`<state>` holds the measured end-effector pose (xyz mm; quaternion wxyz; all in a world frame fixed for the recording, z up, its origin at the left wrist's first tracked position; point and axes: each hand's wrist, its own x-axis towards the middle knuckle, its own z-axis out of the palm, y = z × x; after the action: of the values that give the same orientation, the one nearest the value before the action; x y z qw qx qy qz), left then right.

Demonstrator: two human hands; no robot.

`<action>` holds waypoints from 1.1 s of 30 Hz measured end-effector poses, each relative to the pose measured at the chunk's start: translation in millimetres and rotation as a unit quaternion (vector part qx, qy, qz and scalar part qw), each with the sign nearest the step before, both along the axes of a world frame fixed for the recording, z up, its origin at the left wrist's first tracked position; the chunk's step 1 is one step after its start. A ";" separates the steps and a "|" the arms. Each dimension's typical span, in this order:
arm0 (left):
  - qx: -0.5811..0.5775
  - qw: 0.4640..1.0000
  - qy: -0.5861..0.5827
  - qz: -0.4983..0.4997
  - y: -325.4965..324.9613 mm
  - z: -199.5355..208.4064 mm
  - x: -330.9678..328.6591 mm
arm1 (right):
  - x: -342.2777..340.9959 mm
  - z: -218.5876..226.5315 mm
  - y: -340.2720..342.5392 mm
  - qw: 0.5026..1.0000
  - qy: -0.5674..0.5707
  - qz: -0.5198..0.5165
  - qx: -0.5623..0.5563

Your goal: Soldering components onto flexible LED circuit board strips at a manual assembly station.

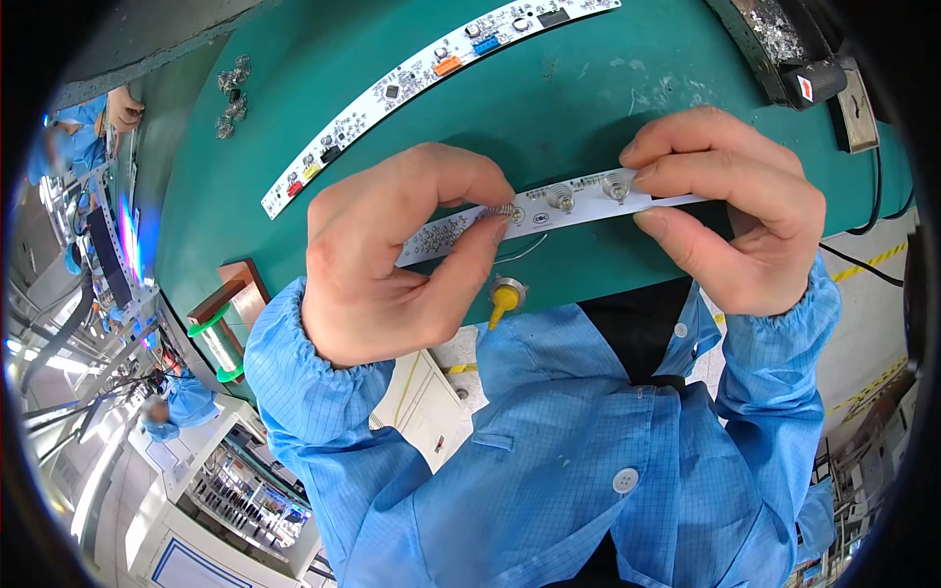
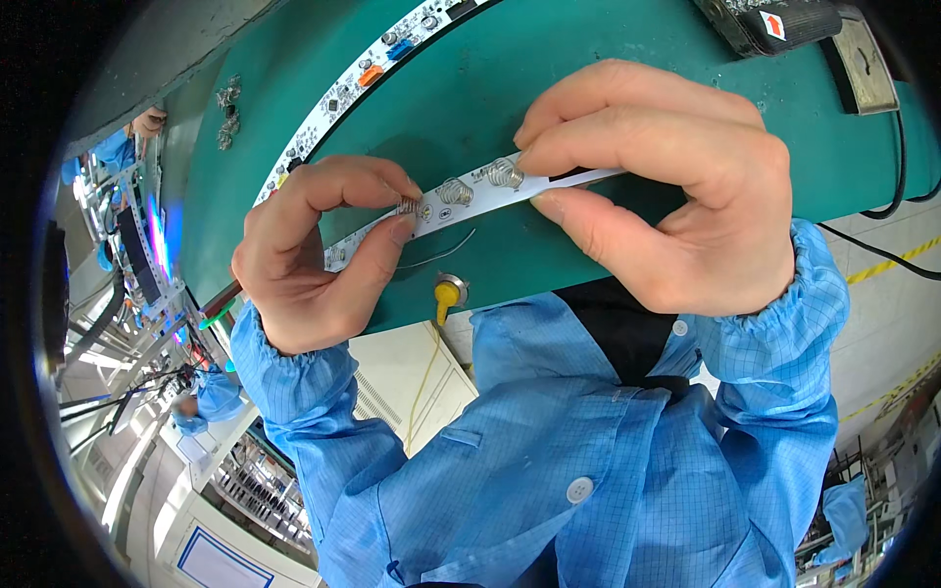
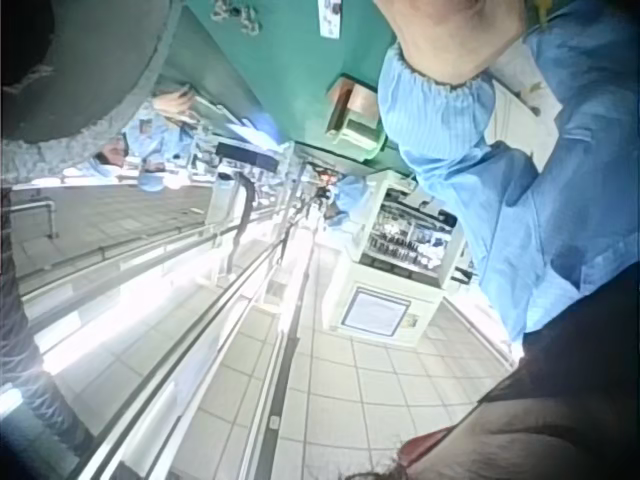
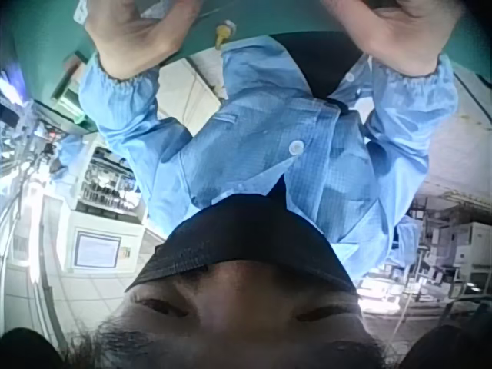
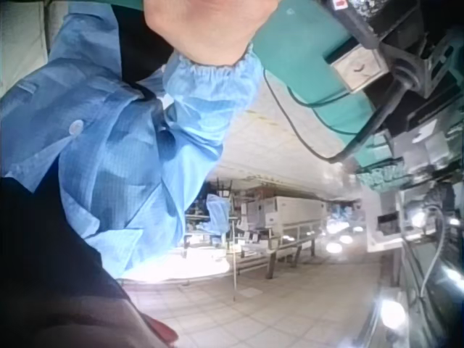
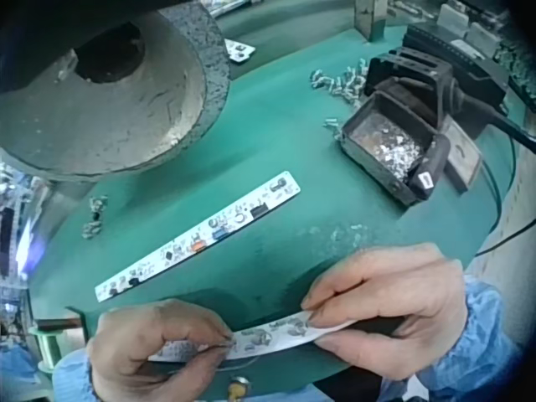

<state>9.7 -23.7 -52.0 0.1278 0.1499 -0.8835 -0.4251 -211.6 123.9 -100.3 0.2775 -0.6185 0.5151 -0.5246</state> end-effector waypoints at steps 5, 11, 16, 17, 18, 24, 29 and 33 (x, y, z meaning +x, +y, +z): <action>0.002 1.000 0.001 0.004 1.8 -1.1 -1.0 | 1.3 -0.4 -0.4 1.000 -0.004 -0.004 0.008; -0.071 0.997 0.027 -0.001 9.9 -5.1 1.5 | 1.2 1.2 -0.4 1.000 0.001 -0.012 0.004; -0.139 0.987 0.081 -0.011 12.8 -14.6 2.7 | 1.8 1.6 -0.7 1.000 0.004 -0.012 0.009; -0.138 0.987 0.084 -0.013 13.5 -15.0 2.1 | 1.6 1.3 -0.5 1.000 0.004 -0.013 0.008; -0.138 0.987 0.086 -0.014 14.2 -15.6 1.6 | 1.2 0.3 -0.4 1.000 0.005 -0.014 0.004; -0.165 0.978 0.122 0.022 17.7 -34.4 3.7 | 2.2 -1.6 -0.4 1.000 0.003 -0.012 0.006; -0.186 0.969 0.162 -0.003 12.1 -38.9 2.3 | 1.9 0.3 -0.5 1.000 0.001 -0.011 0.009; -0.187 0.969 0.160 0.000 13.7 -37.5 2.5 | 2.2 0.9 -0.6 1.000 0.008 -0.015 0.007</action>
<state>12.2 -10.0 -89.6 0.2934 0.0539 -0.9152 -0.2709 -209.3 123.3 -99.4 0.2695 -0.6130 0.5301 -0.5202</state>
